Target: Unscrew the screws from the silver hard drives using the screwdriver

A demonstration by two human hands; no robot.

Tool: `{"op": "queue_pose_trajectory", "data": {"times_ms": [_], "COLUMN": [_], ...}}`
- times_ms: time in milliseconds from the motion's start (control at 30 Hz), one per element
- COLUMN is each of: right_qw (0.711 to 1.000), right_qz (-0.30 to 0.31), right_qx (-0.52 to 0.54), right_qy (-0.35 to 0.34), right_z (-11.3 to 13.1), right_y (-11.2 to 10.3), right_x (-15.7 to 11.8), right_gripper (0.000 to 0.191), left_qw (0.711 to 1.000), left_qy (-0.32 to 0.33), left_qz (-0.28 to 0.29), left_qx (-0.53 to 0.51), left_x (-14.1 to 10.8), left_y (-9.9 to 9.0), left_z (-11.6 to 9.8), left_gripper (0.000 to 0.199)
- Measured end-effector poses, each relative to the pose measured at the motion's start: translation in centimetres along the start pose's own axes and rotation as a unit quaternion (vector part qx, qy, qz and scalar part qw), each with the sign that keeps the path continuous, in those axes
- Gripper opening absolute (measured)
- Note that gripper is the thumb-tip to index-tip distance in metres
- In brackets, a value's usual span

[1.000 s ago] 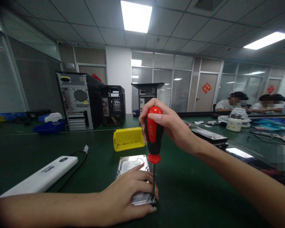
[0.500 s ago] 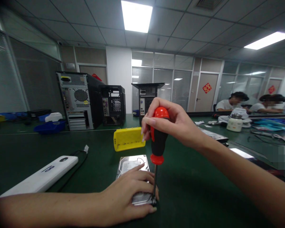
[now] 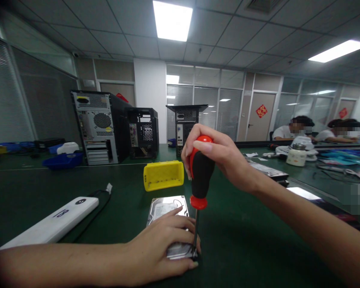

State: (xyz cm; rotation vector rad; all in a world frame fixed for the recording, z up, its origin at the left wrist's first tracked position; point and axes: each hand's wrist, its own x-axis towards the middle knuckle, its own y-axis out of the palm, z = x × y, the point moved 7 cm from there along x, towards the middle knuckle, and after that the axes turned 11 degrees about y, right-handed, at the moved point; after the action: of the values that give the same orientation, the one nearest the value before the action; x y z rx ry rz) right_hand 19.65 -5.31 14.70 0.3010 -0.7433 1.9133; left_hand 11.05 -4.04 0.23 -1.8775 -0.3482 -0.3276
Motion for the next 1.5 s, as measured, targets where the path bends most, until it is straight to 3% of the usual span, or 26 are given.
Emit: {"op": "queue_pose_trajectory", "data": {"times_ms": [233,567,867,1100,1267,1500], "right_qw": [0.998,0.990,0.987,0.990,0.990,0.992], "right_qz": [0.043,0.020,-0.005,0.018,0.032,-0.030], "right_qx": [0.039,0.136,0.160,0.134,0.123,0.121], "right_qy": [0.022,0.023,0.032,0.032,0.056,0.014], "right_z": [0.0,-1.4,-1.6,-1.1,-1.3,-1.2], "right_y": [0.4,0.6,1.1,1.6,1.8,0.7], "right_x": [0.2,0.8,0.8,0.5,0.4,0.5], "right_gripper": [0.020,0.014,0.018,0.031,0.025,0.015], "left_qw": [1.000,1.000,1.000,1.000,1.000,1.000], "left_qy": [0.000,0.002,-0.003,-0.004,-0.003,0.005], "left_qz": [-0.006,-0.005,0.003,0.005,-0.001,0.000], "left_qx": [0.000,0.000,0.022,0.012,0.009,0.017], "left_x": [0.0,0.0,0.1,0.1,0.1,0.1], "left_y": [0.0,-0.1,0.0,0.0,-0.1,0.0], "left_z": [0.0,-0.1,-0.2,-0.2,-0.2,-0.2], "left_gripper": [0.020,0.020,0.020,0.020,0.020,0.021]}}
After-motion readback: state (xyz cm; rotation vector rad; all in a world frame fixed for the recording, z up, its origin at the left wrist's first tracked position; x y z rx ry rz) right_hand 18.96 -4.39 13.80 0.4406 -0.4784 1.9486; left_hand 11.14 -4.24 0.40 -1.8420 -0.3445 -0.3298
